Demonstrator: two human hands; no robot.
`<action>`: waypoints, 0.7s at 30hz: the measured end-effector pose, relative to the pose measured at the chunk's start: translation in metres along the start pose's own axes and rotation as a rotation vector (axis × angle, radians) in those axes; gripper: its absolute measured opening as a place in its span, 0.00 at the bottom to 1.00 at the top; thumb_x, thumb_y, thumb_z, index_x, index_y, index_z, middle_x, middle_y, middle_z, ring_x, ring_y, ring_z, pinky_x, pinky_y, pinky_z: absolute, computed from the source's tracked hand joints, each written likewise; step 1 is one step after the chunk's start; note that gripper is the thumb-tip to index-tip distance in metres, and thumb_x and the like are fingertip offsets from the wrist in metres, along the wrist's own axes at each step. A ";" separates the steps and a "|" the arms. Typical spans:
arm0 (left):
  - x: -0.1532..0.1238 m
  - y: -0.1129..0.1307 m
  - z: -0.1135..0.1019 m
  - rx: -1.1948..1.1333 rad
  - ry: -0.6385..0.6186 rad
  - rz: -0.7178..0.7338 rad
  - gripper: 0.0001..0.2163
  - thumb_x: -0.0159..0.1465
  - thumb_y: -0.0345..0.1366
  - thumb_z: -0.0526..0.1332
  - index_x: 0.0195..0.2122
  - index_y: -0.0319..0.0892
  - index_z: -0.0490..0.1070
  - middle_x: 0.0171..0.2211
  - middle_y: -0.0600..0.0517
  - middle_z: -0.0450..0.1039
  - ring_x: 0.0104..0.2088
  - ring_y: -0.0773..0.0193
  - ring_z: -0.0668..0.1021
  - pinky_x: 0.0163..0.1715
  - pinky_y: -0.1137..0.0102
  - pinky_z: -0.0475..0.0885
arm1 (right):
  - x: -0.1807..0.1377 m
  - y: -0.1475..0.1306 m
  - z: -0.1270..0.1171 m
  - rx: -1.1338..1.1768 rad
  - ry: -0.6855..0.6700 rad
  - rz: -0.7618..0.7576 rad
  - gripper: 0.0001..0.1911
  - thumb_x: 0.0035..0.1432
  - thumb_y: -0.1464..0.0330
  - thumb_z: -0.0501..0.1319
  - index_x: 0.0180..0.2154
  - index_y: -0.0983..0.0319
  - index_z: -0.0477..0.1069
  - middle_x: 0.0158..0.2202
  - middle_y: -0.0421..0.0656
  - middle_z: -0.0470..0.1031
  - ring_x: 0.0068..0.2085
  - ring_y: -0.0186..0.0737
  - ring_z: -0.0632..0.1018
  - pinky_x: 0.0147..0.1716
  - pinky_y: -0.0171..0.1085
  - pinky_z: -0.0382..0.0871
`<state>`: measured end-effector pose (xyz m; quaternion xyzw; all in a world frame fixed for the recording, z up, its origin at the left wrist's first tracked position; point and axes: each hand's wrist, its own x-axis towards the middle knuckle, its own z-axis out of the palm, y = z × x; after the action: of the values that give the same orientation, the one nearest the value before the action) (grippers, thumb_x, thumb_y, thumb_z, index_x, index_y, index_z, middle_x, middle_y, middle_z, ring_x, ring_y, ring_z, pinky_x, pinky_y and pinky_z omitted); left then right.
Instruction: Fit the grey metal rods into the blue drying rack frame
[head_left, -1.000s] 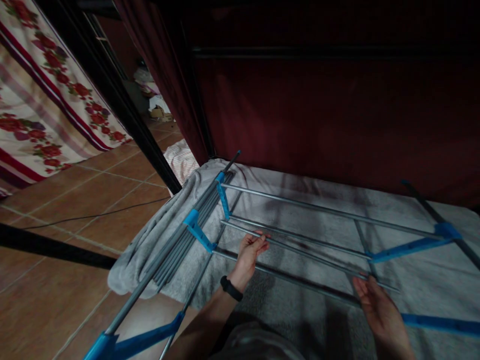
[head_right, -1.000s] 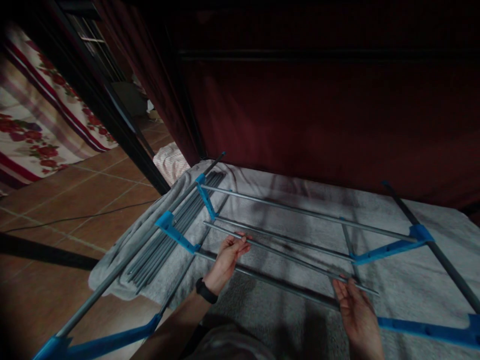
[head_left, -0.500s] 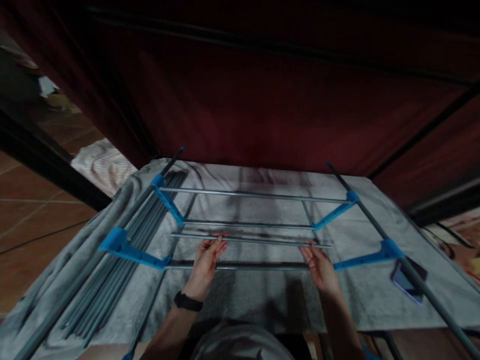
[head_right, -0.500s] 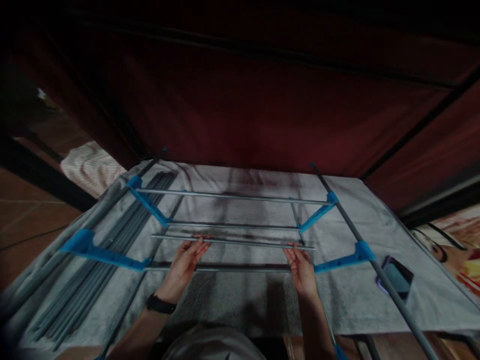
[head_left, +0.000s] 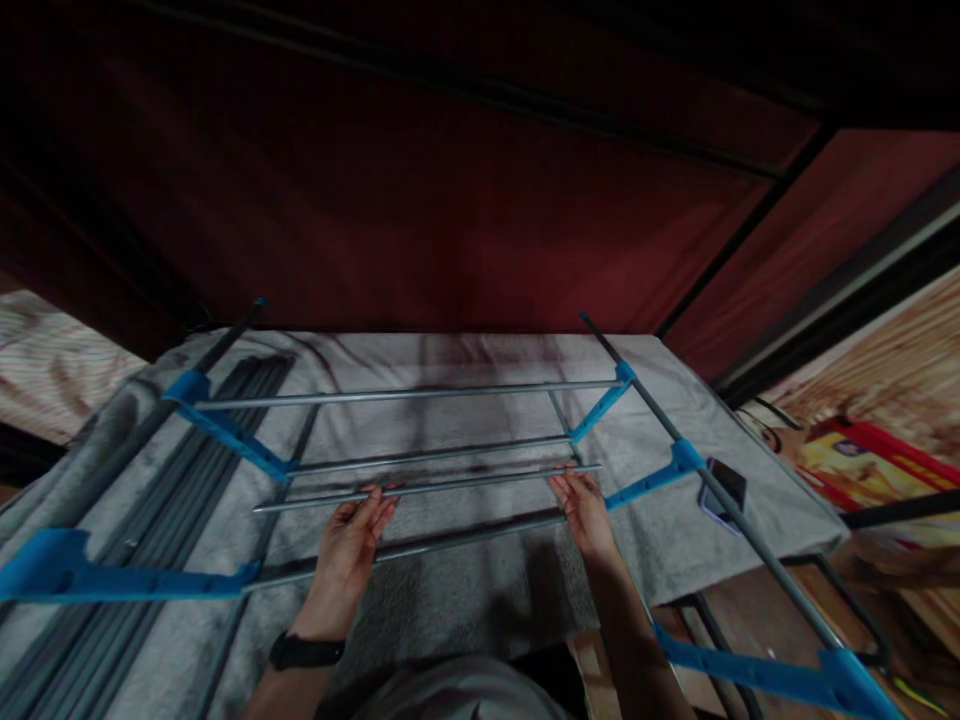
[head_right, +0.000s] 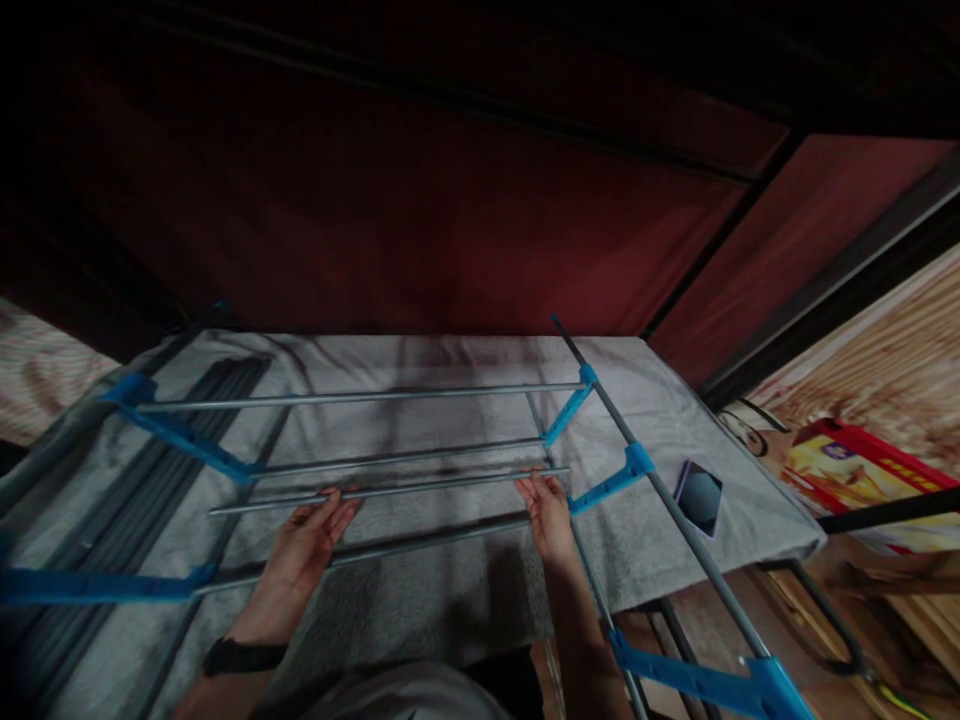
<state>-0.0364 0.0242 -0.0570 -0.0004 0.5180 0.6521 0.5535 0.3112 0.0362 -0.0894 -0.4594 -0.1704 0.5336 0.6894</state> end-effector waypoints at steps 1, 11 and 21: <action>0.000 0.000 0.000 -0.003 0.004 -0.001 0.14 0.55 0.19 0.70 0.24 0.40 0.65 0.27 0.54 0.80 0.31 0.63 0.85 0.37 0.70 0.82 | 0.000 0.000 0.000 0.004 0.008 -0.001 0.13 0.48 0.66 0.76 0.29 0.58 0.72 0.33 0.35 0.80 0.38 0.35 0.83 0.52 0.40 0.79; 0.001 -0.004 -0.004 -0.006 -0.057 0.026 0.12 0.54 0.22 0.72 0.23 0.39 0.69 0.27 0.54 0.80 0.30 0.64 0.84 0.37 0.71 0.81 | 0.003 0.004 0.001 -0.032 0.029 -0.034 0.18 0.45 0.62 0.79 0.26 0.57 0.70 0.29 0.33 0.78 0.33 0.32 0.82 0.47 0.36 0.80; -0.001 -0.007 -0.006 -0.012 -0.092 0.044 0.16 0.47 0.25 0.78 0.23 0.39 0.69 0.25 0.54 0.79 0.29 0.64 0.84 0.37 0.72 0.80 | 0.006 0.005 -0.004 -0.073 0.047 -0.043 0.22 0.42 0.60 0.81 0.27 0.57 0.69 0.27 0.31 0.77 0.31 0.33 0.83 0.47 0.39 0.83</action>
<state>-0.0342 0.0184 -0.0641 0.0377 0.4882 0.6666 0.5621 0.3139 0.0399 -0.0970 -0.4931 -0.1832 0.5012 0.6871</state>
